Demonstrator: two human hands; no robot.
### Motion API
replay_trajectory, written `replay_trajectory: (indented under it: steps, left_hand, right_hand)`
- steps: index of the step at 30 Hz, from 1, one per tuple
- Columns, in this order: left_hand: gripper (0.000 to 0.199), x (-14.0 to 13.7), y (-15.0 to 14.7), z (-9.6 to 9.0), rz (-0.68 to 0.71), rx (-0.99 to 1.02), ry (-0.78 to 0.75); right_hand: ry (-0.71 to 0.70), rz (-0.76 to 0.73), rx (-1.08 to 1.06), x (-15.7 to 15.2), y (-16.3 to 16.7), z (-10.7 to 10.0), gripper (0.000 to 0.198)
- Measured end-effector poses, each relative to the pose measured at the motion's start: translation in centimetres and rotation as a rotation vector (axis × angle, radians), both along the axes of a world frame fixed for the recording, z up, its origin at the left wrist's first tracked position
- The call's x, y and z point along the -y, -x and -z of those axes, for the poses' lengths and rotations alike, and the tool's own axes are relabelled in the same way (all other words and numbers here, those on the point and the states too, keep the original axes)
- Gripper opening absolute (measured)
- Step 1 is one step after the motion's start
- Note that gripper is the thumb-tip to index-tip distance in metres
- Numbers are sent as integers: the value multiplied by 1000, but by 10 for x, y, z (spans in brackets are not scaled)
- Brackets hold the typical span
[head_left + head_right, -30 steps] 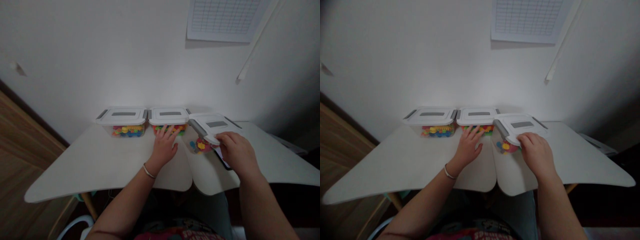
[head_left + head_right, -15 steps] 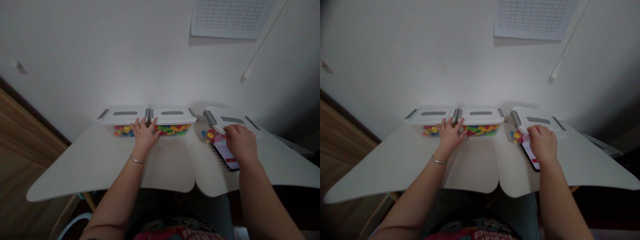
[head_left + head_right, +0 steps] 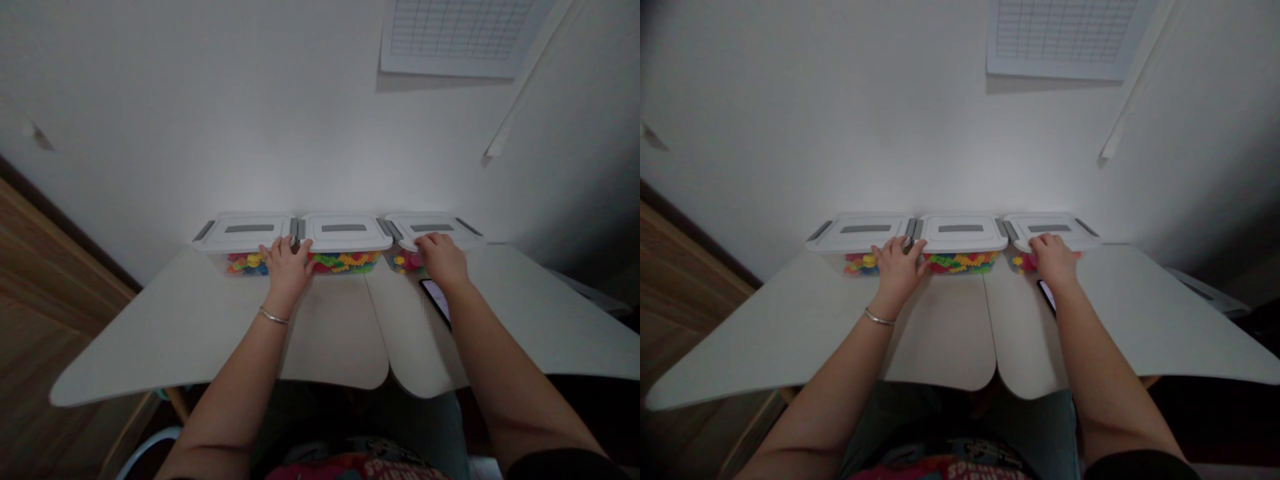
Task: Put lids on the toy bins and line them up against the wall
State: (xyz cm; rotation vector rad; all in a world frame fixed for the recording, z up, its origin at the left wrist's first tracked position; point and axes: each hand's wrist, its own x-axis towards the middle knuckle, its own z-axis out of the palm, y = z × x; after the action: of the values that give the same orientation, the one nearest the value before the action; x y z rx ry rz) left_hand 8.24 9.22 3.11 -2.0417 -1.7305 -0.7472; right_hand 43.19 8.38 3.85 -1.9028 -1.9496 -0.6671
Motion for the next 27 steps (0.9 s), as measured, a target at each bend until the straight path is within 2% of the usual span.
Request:
replay_trajectory:
  steps: [13,16,21,23,27]
  left_hand:
    - [52,-6,10,12,80,50,-33]
    - [56,-7,12,15,104,54,-37]
    - [71,3,5,17,167,43,-75]
    - [70,12,-1,18,230,47,-118]
    - [58,27,-12,28,465,-12,-107]
  right_hand:
    - [-146,-64,-215,-17,9,22,33]
    - [-188,-120,-245,-13,16,31,43]
    - [-281,-195,-257,17,40,49,64]
    - [-301,-198,-256,35,53,58,62]
    - [-205,-160,-191,69,68,78,51]
